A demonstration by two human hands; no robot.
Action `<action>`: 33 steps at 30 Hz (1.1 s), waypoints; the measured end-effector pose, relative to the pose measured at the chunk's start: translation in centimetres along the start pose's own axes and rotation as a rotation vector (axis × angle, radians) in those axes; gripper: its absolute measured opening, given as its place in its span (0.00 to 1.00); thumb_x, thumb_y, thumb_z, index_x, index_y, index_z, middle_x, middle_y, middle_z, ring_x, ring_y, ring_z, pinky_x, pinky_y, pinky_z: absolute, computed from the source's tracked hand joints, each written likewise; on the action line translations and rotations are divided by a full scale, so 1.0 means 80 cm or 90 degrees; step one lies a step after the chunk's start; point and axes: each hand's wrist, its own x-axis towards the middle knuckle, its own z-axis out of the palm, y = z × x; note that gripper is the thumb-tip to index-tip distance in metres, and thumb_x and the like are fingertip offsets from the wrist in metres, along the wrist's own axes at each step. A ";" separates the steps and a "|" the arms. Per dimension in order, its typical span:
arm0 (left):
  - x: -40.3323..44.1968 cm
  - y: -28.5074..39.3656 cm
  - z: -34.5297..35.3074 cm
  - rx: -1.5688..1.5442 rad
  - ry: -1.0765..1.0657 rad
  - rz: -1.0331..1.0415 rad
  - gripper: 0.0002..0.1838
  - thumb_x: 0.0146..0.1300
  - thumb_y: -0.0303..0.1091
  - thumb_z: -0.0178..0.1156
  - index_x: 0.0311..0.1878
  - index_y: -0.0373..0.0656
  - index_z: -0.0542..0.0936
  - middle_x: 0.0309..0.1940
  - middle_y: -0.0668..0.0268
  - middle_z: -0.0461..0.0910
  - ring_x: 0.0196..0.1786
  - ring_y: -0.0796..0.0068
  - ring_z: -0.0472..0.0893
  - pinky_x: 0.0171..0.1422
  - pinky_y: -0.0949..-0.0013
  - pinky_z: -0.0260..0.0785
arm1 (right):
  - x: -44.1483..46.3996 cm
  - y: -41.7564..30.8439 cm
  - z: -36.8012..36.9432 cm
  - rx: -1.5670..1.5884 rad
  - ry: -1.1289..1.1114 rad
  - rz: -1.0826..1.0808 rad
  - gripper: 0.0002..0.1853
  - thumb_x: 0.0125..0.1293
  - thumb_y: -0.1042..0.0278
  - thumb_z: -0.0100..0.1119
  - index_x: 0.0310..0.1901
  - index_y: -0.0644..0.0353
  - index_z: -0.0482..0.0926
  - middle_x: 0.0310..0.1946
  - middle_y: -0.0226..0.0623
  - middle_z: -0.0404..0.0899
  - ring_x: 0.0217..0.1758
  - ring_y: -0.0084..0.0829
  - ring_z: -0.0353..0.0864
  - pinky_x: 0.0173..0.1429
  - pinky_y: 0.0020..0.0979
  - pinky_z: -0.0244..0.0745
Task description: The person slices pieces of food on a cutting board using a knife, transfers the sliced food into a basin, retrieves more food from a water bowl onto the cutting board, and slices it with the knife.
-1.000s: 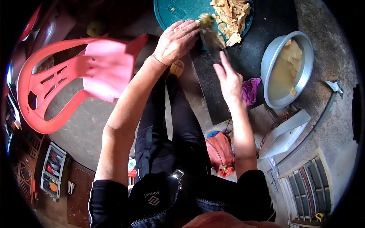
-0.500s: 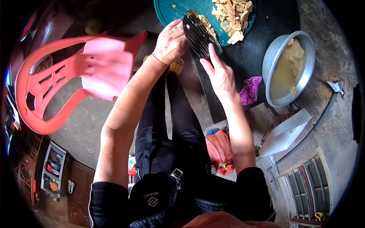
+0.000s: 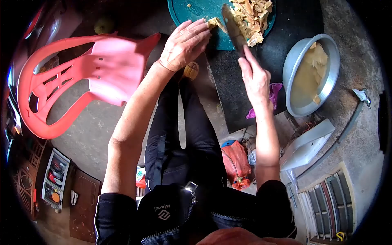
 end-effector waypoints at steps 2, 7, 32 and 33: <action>-0.002 0.002 -0.005 0.030 -0.028 -0.012 0.21 0.53 0.26 0.67 0.53 0.43 0.81 0.60 0.63 0.77 0.66 0.67 0.74 0.71 0.59 0.63 | -0.015 -0.006 0.001 -0.025 -0.030 -0.066 0.25 0.70 0.53 0.58 0.63 0.56 0.74 0.34 0.55 0.83 0.36 0.50 0.87 0.33 0.40 0.80; -0.002 0.002 -0.004 0.048 -0.043 -0.033 0.21 0.48 0.27 0.67 0.50 0.44 0.81 0.58 0.64 0.78 0.64 0.67 0.75 0.71 0.59 0.63 | -0.034 0.014 0.021 -0.238 -0.008 -0.182 0.31 0.65 0.51 0.64 0.66 0.54 0.70 0.22 0.42 0.79 0.20 0.43 0.81 0.23 0.39 0.78; 0.056 0.001 -0.002 0.076 -0.063 0.054 0.20 0.60 0.23 0.58 0.57 0.44 0.79 0.61 0.63 0.77 0.68 0.65 0.72 0.71 0.59 0.63 | 0.031 0.031 -0.031 0.341 -0.121 0.214 0.23 0.71 0.51 0.58 0.61 0.56 0.78 0.25 0.31 0.79 0.27 0.18 0.77 0.29 0.21 0.73; 0.046 0.007 0.003 0.063 -0.038 0.018 0.21 0.59 0.22 0.59 0.57 0.44 0.79 0.61 0.63 0.77 0.68 0.65 0.72 0.71 0.59 0.64 | 0.026 0.032 -0.028 0.273 -0.098 0.147 0.23 0.71 0.52 0.58 0.61 0.56 0.78 0.29 0.36 0.81 0.30 0.23 0.80 0.31 0.24 0.75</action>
